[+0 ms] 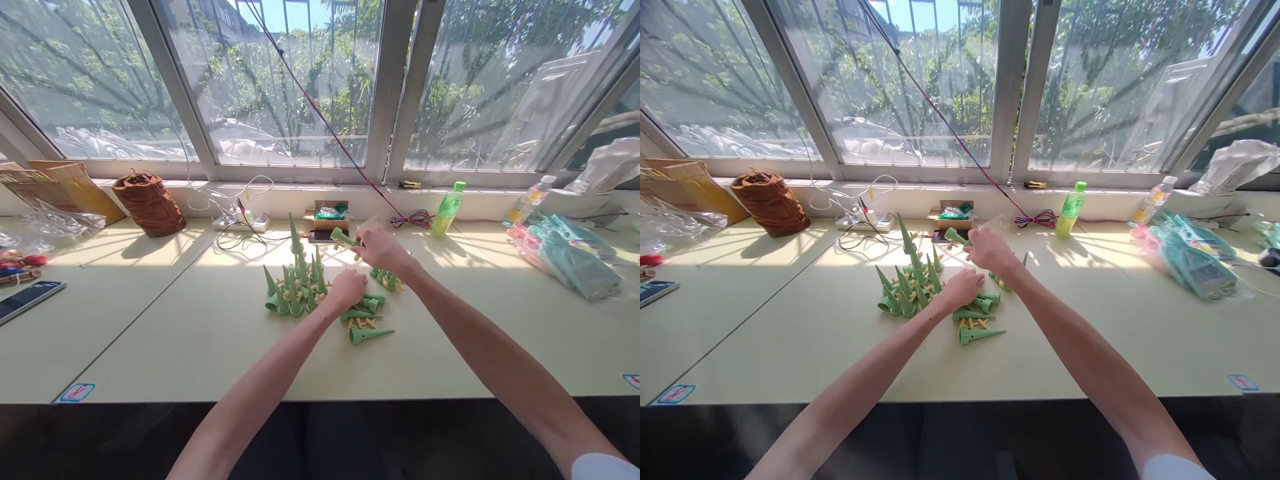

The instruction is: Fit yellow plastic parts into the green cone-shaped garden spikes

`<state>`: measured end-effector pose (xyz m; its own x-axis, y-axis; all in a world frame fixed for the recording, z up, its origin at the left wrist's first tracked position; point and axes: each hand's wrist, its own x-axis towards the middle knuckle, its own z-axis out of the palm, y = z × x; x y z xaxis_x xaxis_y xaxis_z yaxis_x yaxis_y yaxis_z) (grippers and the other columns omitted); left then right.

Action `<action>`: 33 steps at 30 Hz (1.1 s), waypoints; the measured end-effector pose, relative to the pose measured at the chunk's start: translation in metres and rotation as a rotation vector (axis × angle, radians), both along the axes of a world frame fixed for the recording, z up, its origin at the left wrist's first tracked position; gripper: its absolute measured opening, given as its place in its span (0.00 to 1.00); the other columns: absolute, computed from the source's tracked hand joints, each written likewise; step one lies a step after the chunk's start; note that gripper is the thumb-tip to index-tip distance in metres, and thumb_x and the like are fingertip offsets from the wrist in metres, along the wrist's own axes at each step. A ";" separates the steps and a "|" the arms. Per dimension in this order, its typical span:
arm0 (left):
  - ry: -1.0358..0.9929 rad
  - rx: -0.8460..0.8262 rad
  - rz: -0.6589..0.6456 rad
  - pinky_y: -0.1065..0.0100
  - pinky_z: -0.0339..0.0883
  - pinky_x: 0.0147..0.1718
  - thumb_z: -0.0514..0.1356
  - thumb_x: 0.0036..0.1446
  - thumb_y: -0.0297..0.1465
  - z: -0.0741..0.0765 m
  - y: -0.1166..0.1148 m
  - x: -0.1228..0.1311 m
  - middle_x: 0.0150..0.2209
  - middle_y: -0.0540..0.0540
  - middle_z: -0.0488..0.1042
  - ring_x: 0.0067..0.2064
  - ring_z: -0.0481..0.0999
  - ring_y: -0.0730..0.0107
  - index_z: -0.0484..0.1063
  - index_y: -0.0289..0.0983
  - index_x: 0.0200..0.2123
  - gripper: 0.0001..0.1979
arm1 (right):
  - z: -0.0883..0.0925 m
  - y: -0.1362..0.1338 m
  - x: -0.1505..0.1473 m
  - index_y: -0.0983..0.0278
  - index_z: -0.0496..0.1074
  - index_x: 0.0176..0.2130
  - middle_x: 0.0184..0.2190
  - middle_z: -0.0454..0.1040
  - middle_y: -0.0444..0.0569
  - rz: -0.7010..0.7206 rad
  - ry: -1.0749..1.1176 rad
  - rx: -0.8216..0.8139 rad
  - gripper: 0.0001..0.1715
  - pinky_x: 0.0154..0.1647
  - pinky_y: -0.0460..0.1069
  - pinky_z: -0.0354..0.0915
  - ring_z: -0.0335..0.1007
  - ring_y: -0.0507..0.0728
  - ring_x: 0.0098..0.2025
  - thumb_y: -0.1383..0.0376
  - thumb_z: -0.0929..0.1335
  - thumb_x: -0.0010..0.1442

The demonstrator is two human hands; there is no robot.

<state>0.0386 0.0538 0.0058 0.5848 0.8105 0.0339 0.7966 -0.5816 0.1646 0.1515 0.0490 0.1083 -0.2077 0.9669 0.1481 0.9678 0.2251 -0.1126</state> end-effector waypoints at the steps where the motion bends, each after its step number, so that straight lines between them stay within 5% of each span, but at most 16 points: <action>1: 0.004 0.006 -0.009 0.59 0.67 0.42 0.45 0.67 0.29 0.000 -0.005 -0.001 0.40 0.33 0.74 0.45 0.74 0.54 0.76 0.32 0.40 0.19 | -0.002 0.003 -0.003 0.68 0.73 0.42 0.42 0.77 0.60 0.010 -0.040 -0.025 0.13 0.38 0.48 0.61 0.73 0.62 0.45 0.61 0.66 0.64; 8: 0.045 0.016 -0.034 0.58 0.68 0.38 0.46 0.67 0.29 0.001 -0.031 -0.005 0.41 0.33 0.74 0.46 0.74 0.50 0.74 0.32 0.42 0.17 | -0.016 0.023 -0.023 0.71 0.76 0.41 0.42 0.77 0.64 0.063 -0.196 -0.224 0.11 0.34 0.48 0.65 0.76 0.63 0.41 0.65 0.69 0.62; 19: 0.072 0.020 -0.083 0.58 0.68 0.36 0.46 0.68 0.32 0.006 -0.050 -0.006 0.41 0.32 0.74 0.43 0.75 0.50 0.74 0.30 0.42 0.18 | -0.036 0.036 -0.034 0.69 0.76 0.42 0.37 0.80 0.54 0.183 -0.230 -0.415 0.10 0.30 0.43 0.66 0.78 0.55 0.36 0.75 0.70 0.58; 33: -0.023 0.120 -0.093 0.60 0.66 0.34 0.45 0.69 0.34 0.001 -0.065 -0.013 0.36 0.36 0.74 0.37 0.75 0.56 0.72 0.31 0.41 0.18 | -0.060 0.033 -0.032 0.67 0.72 0.51 0.49 0.74 0.61 0.227 -0.249 -0.236 0.17 0.39 0.49 0.66 0.74 0.63 0.46 0.67 0.69 0.61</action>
